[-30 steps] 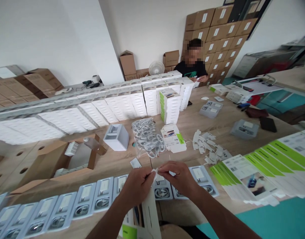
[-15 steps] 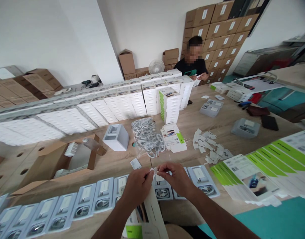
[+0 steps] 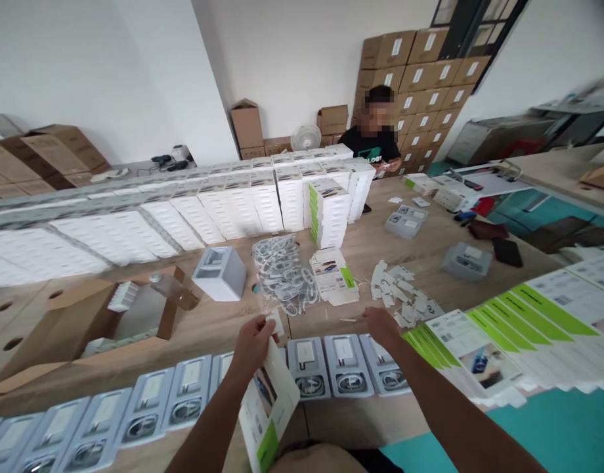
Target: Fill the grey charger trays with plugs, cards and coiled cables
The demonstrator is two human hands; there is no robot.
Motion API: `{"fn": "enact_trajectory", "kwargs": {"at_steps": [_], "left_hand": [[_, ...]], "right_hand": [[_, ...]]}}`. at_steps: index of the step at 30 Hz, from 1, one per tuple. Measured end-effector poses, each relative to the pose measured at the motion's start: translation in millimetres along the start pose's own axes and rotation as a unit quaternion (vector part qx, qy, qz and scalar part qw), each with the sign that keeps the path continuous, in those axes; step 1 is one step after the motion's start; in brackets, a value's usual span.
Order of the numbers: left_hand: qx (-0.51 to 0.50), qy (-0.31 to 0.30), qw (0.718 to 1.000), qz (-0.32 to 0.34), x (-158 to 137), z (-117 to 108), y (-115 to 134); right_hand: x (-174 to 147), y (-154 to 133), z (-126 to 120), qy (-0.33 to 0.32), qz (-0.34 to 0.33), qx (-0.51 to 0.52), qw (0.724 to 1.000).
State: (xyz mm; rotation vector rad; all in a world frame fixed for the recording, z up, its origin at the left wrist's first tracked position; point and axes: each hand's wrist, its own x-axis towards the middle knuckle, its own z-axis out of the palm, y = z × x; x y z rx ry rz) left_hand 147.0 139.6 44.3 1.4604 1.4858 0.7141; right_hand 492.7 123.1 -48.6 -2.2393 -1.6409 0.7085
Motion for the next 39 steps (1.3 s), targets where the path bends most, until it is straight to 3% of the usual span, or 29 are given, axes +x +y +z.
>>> {"fn": "enact_trajectory", "kwargs": {"at_steps": [2,5,7,9,10,14,17,21,24,26,28,31,33,35,37,39], "left_hand": [[-0.004,0.0,1.0,0.001,-1,0,7],[0.001,-0.007,1.0,0.029,-4,7,24],[0.025,-0.01,0.998,0.062,-8,13,36],[0.061,-0.002,0.994,0.092,-13,18,45],[0.074,0.005,0.992,0.101,-15,20,48],[0.087,0.058,0.99,0.09,-15,16,45],[0.108,0.123,0.985,0.046,-6,5,34],[0.093,0.177,0.98,0.018,6,-3,26],[0.059,0.159,0.985,0.019,7,-1,31],[0.026,0.098,0.995,0.019,4,-1,38],[-0.015,-0.021,0.999,0.018,0,-5,44],[-0.059,-0.2,0.978,0.012,-5,-15,49],[-0.068,-0.223,0.972,0.013,-7,-20,49],[-0.074,-0.192,0.978,0.017,-9,-22,49],[-0.087,-0.172,0.981,0.016,-12,-22,50],[-0.11,-0.171,0.979,0.01,-16,-20,54]], "right_hand": [[-10,-24,3,-0.003,-0.018,0.028,0.999],[-35,-85,13,-0.044,-0.081,0.164,0.982],[-53,-128,20,-0.095,-0.093,0.382,0.914],[-65,-160,24,-0.107,-0.079,0.512,0.848],[-68,-170,25,-0.1,-0.07,0.544,0.83],[-68,-173,17,-0.042,-0.028,0.601,0.798],[-78,-164,2,-0.053,-0.013,0.642,0.765],[-105,-165,-8,-0.112,-0.107,0.585,0.796],[-110,-167,-3,-0.081,-0.124,0.548,0.824],[-102,-164,1,-0.046,-0.107,0.54,0.834],[-91,-159,2,-0.025,-0.102,0.531,0.841],[-78,-154,-6,0.011,-0.129,0.477,0.869],[-76,-154,-17,0.07,-0.182,0.396,0.897],[-77,-156,-29,0.125,-0.263,0.285,0.913],[-79,-158,-39,0.147,-0.363,0.158,0.907],[-79,-158,-46,0.157,-0.458,0.047,0.874]]}}
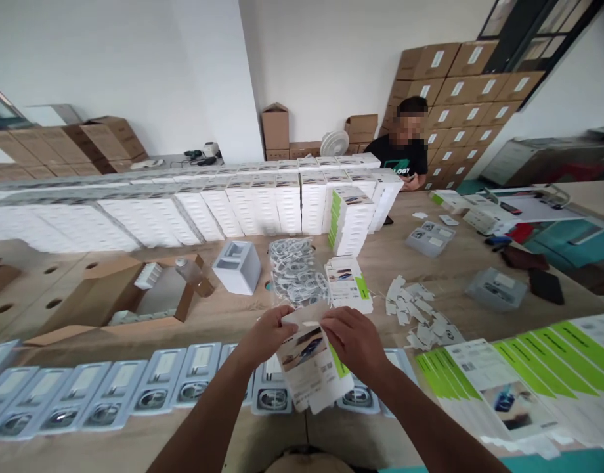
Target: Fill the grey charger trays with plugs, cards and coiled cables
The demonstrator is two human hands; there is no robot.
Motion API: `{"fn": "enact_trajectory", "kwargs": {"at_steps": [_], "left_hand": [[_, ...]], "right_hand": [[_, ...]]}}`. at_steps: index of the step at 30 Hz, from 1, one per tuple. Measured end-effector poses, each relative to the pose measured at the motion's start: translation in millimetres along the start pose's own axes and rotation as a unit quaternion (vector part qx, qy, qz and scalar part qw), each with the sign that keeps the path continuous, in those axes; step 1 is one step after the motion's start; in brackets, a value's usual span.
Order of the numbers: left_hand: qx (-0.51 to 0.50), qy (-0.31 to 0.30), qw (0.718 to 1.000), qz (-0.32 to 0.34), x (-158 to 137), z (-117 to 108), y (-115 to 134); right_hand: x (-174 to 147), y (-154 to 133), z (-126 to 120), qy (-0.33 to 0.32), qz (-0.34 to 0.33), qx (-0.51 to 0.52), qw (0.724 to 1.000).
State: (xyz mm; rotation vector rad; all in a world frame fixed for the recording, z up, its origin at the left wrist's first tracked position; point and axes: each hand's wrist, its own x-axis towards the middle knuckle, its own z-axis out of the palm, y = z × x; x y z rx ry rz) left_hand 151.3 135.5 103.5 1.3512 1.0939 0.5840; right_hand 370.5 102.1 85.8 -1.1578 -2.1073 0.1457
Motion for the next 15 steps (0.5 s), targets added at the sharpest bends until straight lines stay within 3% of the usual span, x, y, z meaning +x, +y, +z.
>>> {"fn": "enact_trajectory", "kwargs": {"at_steps": [3,6,15], "left_hand": [[-0.033,-0.009,0.999,-0.004,-6,5,7],[-0.064,-0.026,0.998,0.001,-11,7,13],[0.017,0.006,0.998,0.064,-25,1,36]], "right_hand": [[4,3,-8,-0.021,-0.14,-0.08,0.987],[10,5,-17,-0.038,-0.222,-0.118,0.967],[34,-8,-36,-0.05,-0.282,-0.139,0.948]]}}
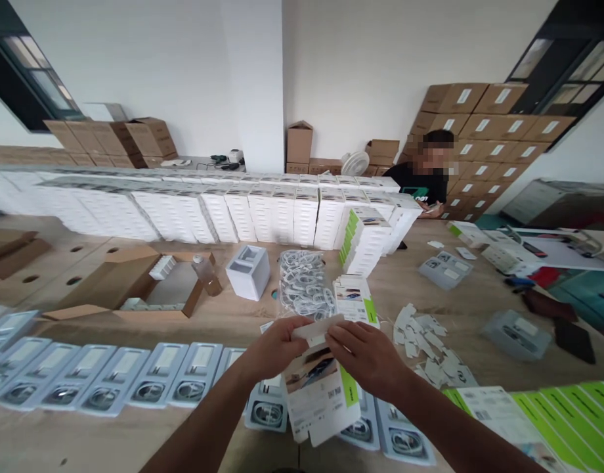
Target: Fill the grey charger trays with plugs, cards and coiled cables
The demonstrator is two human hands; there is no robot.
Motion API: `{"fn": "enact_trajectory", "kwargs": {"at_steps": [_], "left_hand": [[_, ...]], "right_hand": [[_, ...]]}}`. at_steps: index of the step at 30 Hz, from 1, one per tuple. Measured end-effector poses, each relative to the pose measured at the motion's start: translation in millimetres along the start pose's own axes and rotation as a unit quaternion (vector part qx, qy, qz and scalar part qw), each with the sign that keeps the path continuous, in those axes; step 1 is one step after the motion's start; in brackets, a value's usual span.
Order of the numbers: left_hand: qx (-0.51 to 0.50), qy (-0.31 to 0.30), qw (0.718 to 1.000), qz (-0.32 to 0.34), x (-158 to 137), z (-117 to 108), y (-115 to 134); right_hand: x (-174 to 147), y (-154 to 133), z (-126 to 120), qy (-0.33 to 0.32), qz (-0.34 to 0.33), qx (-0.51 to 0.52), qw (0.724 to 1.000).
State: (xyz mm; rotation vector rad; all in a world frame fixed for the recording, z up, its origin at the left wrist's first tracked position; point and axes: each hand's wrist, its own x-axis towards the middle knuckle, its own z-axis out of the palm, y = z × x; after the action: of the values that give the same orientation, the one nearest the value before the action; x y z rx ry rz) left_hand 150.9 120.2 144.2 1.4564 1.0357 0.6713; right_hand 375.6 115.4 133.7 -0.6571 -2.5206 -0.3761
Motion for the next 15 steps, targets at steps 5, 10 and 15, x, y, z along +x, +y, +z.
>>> {"fn": "enact_trajectory", "kwargs": {"at_steps": [5,10,15], "left_hand": [[0.007,0.025,0.999,0.024,-4,2,6],[0.028,0.103,0.993,0.041,-9,8,2],[0.097,0.108,0.987,0.065,-18,8,8]], "right_hand": [[12,-1,-4,0.01,0.007,-0.024,1.0],[11,9,-7,0.058,0.126,0.035,0.99],[8,16,-17,0.033,0.254,0.262,0.93]]}}
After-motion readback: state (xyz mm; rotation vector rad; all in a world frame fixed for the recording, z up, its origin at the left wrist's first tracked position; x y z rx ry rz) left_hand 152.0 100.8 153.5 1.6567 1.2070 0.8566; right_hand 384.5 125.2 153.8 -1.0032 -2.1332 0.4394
